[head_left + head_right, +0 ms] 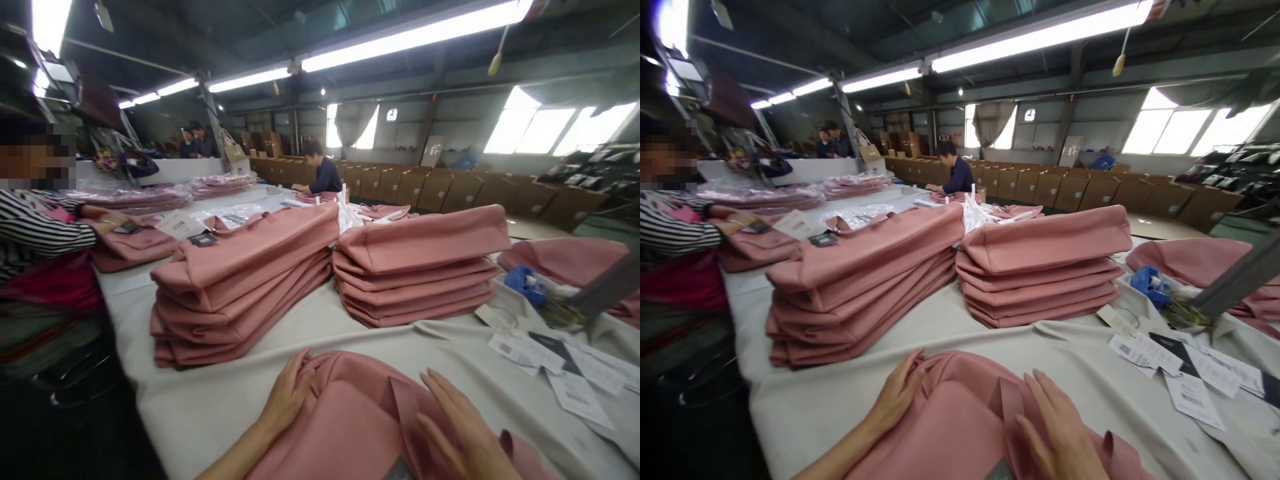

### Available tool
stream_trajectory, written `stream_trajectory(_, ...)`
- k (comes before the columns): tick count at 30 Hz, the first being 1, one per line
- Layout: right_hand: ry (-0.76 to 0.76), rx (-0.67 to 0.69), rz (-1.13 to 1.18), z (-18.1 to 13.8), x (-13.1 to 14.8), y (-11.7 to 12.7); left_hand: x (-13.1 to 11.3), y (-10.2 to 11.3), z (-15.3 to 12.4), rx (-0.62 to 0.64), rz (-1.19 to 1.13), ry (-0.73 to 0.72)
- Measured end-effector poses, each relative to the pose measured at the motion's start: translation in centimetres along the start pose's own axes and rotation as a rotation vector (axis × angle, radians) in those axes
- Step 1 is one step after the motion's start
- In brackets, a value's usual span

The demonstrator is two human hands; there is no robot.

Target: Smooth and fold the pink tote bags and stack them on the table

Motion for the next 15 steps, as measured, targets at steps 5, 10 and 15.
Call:
stream_trajectory(5,-0.055,0.306,0.091,2.2,0.4,-12.2,5.5,1.1,1.5,-0.139,-0.384,0.437)
stream_trajectory(10,-0.167,0.329,0.037,1.0,-1.8,-14.8,4.1,3.4,5.0,-0.028,-0.425,0.436)
stream_trajectory(15,-0.245,0.347,0.062,1.3,-2.6,-14.0,-3.8,0.3,6.1,0.374,-0.268,0.027)
Point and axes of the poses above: each hand's wrist, its own z-axis towards the middle knuckle, its own y-axis out of the back of the hand, x = y × z, the point moved 10 cm from there along z, towards the middle knuckle, and after that the axes turned 15 degrees about -x, right-handed, at the moved point
